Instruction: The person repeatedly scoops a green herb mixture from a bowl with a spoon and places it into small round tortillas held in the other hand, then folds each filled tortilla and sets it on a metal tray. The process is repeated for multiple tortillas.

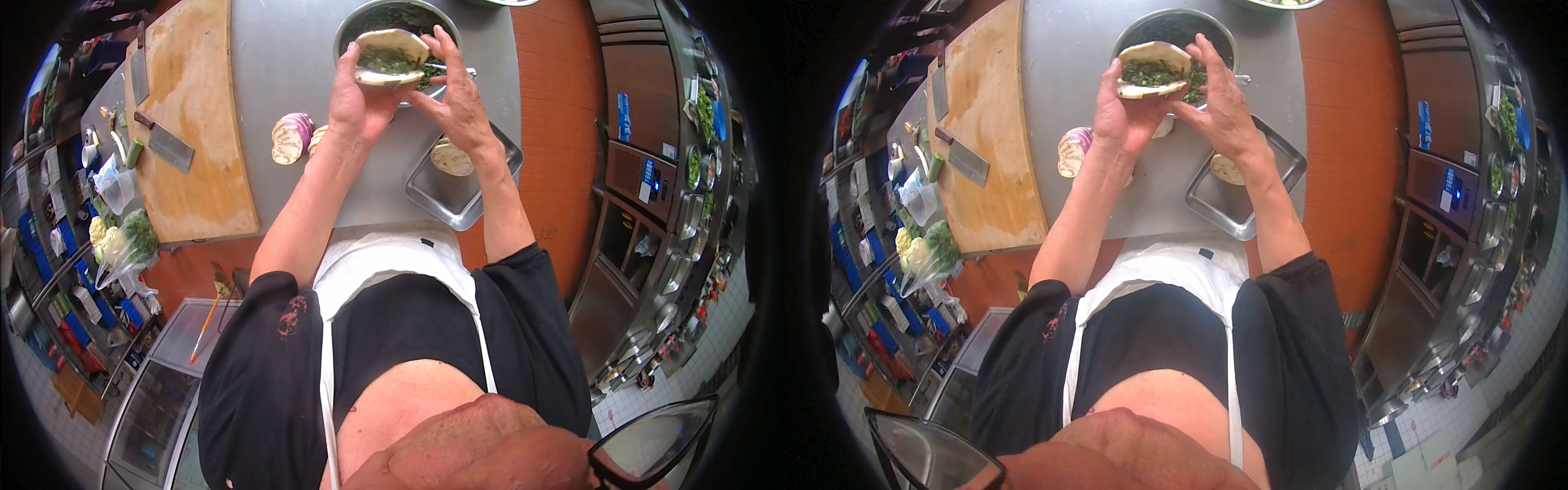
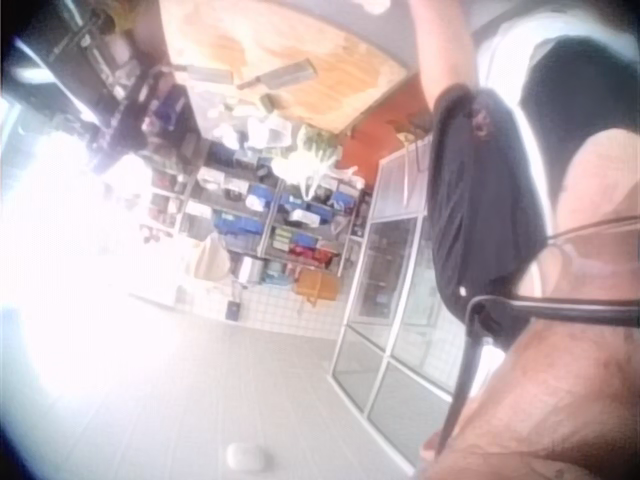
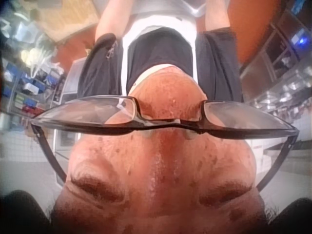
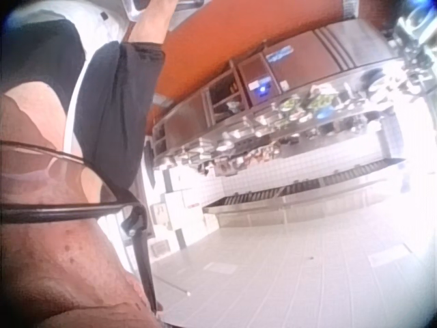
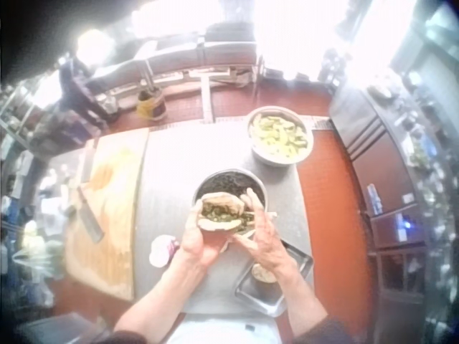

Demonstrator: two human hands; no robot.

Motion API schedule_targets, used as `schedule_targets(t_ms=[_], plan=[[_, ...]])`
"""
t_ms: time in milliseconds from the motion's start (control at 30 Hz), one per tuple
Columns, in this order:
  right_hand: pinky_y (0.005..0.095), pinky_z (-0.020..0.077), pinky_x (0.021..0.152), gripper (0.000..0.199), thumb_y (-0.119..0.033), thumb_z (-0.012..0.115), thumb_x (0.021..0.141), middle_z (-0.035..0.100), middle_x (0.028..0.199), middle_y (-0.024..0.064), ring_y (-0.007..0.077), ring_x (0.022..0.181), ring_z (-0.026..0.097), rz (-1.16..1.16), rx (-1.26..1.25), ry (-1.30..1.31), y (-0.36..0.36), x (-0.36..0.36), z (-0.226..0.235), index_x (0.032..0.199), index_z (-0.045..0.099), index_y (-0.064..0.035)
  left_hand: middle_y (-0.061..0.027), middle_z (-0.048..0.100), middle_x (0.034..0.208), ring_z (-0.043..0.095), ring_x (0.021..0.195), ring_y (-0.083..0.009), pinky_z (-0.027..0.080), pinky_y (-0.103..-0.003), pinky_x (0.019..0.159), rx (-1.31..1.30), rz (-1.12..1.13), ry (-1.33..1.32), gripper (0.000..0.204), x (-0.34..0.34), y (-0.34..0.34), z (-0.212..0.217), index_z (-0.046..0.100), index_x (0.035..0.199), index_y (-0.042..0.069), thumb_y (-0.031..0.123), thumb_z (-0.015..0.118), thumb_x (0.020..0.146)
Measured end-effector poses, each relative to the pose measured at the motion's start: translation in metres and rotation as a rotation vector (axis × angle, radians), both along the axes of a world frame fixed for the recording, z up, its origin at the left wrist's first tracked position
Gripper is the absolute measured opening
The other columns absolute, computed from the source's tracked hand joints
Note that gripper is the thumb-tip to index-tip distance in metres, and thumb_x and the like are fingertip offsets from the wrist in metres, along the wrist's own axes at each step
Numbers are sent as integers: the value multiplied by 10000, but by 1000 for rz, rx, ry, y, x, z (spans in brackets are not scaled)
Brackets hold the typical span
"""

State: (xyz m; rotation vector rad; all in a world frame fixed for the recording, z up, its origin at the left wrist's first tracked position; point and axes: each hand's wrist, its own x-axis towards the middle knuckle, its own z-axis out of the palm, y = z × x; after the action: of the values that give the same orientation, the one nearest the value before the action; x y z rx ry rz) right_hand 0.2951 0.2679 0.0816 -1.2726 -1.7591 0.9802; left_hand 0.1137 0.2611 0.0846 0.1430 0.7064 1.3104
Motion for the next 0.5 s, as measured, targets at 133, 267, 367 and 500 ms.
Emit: schedule_targets(t_ms=[133, 267, 367, 500], plan=[[379, 611, 1060, 759, -144, 881, 967, 703, 1453, 89, 221, 1250, 706, 45, -25, 95, 22, 9, -12, 1626, 507, -101, -154, 584, 1546, 585, 1452, -293, 472, -525, 1268, 104, -166, 122, 675, 0, -2, -2, 486, 1586, 46, 495, 628, 1102], [328, 606, 1048, 540, -113, 834, 1012, 732, 1329, 43, 139, 1201, 696, 86, -244, 372, 27, 27, -7, 1501, 607, -75, -45, 663, 1433, 604, 1404, -187, 499, -425, 1222, 348, -375, 556, 705, -20, 2, -7, 521, 1576, 72, 314, 858, 1006], [339, 603, 1021, 533, -117, 848, 993, 761, 1296, 69, 164, 1179, 720, 133, -183, 229, 26, 31, 3, 1474, 623, -72, -25, 668, 1442, 649, 1332, -142, 585, -354, 1123, 400, -422, 554, 690, -31, 9, -12, 521, 1578, 101, 48, 860, 980], [300, 597, 1066, 543, -75, 818, 1029, 719, 1326, 41, 129, 1220, 692, 193, -263, 333, 27, 25, 10, 1514, 574, -53, -82, 670, 1455, 699, 1264, -170, 623, -349, 1087, 369, -384, 684, 680, -31, 15, -9, 498, 1583, 80, 8, 828, 994]])
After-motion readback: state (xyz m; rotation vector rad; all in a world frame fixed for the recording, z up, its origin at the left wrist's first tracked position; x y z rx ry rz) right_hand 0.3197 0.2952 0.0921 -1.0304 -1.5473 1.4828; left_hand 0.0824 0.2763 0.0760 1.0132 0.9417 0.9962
